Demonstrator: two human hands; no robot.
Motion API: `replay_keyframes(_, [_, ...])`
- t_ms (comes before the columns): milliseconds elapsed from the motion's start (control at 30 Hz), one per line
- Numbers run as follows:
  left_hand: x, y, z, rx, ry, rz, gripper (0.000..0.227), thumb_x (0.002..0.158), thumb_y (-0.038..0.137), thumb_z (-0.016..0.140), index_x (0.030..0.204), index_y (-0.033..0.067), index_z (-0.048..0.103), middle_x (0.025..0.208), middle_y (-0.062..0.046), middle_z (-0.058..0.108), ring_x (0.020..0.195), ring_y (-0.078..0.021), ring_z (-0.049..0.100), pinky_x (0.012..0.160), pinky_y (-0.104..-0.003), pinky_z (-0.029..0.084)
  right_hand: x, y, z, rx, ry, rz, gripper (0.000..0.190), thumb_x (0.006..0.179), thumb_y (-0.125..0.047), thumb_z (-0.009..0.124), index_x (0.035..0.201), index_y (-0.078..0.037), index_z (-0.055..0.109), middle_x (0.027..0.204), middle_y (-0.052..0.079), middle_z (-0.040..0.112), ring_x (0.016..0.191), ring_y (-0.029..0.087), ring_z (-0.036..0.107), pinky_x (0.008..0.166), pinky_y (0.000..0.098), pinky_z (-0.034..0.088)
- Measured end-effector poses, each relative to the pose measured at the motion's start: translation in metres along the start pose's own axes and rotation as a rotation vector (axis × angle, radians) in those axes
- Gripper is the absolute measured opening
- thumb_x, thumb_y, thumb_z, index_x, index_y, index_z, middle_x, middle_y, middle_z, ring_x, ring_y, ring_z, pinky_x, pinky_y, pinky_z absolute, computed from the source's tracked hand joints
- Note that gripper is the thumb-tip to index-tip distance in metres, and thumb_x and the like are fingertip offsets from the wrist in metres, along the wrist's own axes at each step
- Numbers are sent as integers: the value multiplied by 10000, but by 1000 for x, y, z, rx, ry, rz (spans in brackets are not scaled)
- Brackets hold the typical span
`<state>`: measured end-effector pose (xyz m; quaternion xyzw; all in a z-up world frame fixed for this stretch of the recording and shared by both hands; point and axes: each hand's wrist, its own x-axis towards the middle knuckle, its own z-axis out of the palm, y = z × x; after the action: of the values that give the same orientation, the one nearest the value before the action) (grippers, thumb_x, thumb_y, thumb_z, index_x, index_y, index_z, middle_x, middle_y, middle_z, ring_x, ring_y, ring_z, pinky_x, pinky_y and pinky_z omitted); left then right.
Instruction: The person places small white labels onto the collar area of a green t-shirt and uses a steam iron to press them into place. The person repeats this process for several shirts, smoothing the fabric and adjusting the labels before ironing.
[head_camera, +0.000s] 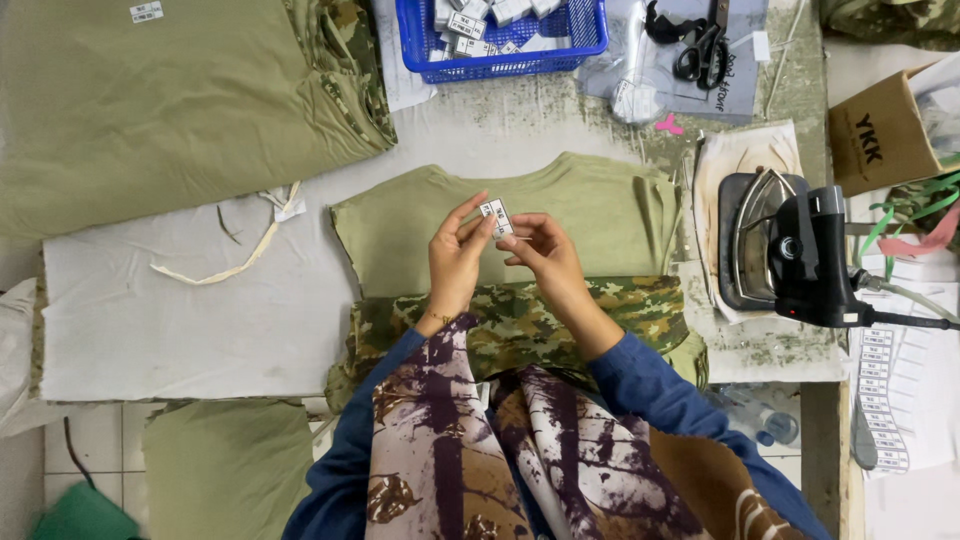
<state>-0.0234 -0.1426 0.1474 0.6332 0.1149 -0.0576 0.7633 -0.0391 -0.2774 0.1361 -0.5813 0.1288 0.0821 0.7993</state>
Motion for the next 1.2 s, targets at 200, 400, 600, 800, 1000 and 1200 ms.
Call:
replay_keyframes(200, [8, -55, -27, 510, -37, -63, 490, 951, 424, 634, 1376, 203, 531, 1218, -85, 682, 1118, -212, 628, 964, -427, 466, 43, 57, -47, -402, -80, 37, 174, 849, -63, 756, 1006, 5, 723, 818, 152, 689, 763, 207, 678, 679, 295, 562])
replay_keyframes(400, [40, -83, -47, 1303, 72, 46, 813, 895, 608, 566, 1521, 181, 270, 1629, -128, 155, 1491, -318, 150, 1110, -675, 48, 77, 41, -61, -1238, -41, -50, 291, 828, -352, 765, 1052, -190, 672, 938, 28, 715, 926, 266, 698, 798, 408, 548])
replay_keyframes(600, [47, -72, -38, 1277, 65, -2, 1023, 778, 635, 653, 1561, 169, 190, 1636, -177, 80, 1509, -355, 43, 1065, -754, -18, 69, 24, -60, -1297, -48, -46, 396, 811, -423, 762, 1015, -132, 587, 921, 73, 595, 896, 338, 663, 771, 442, 531])
replay_keyframes(800, [50, -75, -40, 1302, 34, 3, 1111, 714, 634, 695, 1568, 184, 145, 1636, -166, 41, 1509, -349, 7, 1060, -755, 1, 70, 16, -55, -1285, -72, -64, 430, 789, -451, 774, 971, -115, 575, 888, 83, 562, 880, 367, 655, 758, 458, 521])
replay_keyframes(1000, [52, -84, -41, 1278, 44, 17, 1097, 751, 658, 685, 1575, 168, 151, 1641, -170, 24, 1508, -358, -38, 1043, -733, -89, 71, 22, -61, -1295, -72, -52, 439, 782, -479, 764, 977, -144, 558, 899, 81, 554, 893, 366, 652, 759, 457, 512])
replay_keyframes(1200, [49, -73, -33, 1298, 68, -22, 1097, 697, 573, 725, 1558, 188, 166, 1631, -160, 68, 1506, -357, 23, 1062, -756, -1, 70, 21, -56, -1329, -45, -19, 455, 771, -517, 756, 963, -155, 559, 907, 57, 554, 902, 339, 656, 762, 442, 514])
